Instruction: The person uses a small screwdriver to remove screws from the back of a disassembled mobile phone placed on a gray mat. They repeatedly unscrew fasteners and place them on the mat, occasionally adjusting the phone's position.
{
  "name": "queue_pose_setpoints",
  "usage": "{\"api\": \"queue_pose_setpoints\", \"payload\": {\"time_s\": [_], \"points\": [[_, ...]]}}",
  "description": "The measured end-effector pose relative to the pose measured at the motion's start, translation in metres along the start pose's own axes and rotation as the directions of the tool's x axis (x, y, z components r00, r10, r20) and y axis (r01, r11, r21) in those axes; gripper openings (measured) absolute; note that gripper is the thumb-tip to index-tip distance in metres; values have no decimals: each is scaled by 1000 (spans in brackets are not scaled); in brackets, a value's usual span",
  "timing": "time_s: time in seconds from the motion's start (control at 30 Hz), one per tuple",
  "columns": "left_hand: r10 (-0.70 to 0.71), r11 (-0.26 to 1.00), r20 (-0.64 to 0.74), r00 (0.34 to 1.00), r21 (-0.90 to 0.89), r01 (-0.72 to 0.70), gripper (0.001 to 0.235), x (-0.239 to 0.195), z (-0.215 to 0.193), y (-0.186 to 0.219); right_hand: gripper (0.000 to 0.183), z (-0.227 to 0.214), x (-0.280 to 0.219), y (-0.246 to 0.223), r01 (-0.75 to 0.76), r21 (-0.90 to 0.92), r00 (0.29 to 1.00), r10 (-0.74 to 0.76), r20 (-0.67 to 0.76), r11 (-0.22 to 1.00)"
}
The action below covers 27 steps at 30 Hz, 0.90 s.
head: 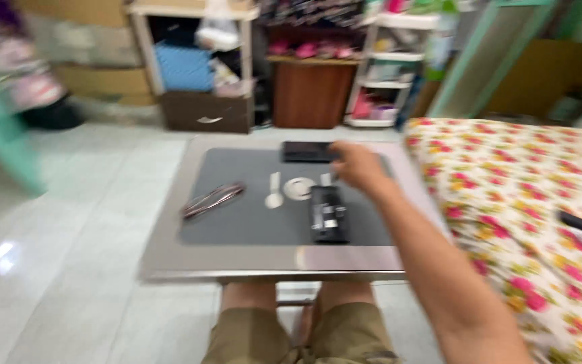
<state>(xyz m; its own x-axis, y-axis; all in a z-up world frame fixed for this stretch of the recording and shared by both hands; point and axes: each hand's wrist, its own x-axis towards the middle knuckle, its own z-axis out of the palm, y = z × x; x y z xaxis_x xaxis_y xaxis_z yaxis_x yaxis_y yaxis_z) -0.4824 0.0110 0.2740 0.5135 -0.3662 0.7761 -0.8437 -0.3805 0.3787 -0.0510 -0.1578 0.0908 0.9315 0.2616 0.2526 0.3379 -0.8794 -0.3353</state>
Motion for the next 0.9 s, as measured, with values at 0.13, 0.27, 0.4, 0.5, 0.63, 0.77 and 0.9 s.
{"api": "queue_pose_setpoints", "payload": {"time_s": [0.13,0.27,0.4,0.5,0.63,0.77,0.9], "points": [[-5,996,25,1000,95,3,25,8,30,-56,33,19,11,12,30,-30,999,-32,-42,999],[-70,967,1,998,244,68,26,-4,56,-139,25,13,8,1,22,-109,995,-33,-96,994],[-102,945,29,994,317,87,26,-23,108,-225,33,10,4,1,8,-85,997,-15,-82,996],[-109,924,55,993,375,81,27,-41,133,-272,32,20,12,8,21,-128,991,-37,-126,992],[-470,871,257,844,293,395,70,-59,144,-312,25,17,10,4,66,-164,988,-87,-130,984],[-548,826,356,757,374,422,74,-67,155,-309,34,9,3,-1,67,-112,993,-77,-88,991],[-558,810,343,756,423,406,70,-73,165,-314,29,5,-5,-6,83,-125,988,-99,-123,989]]}}
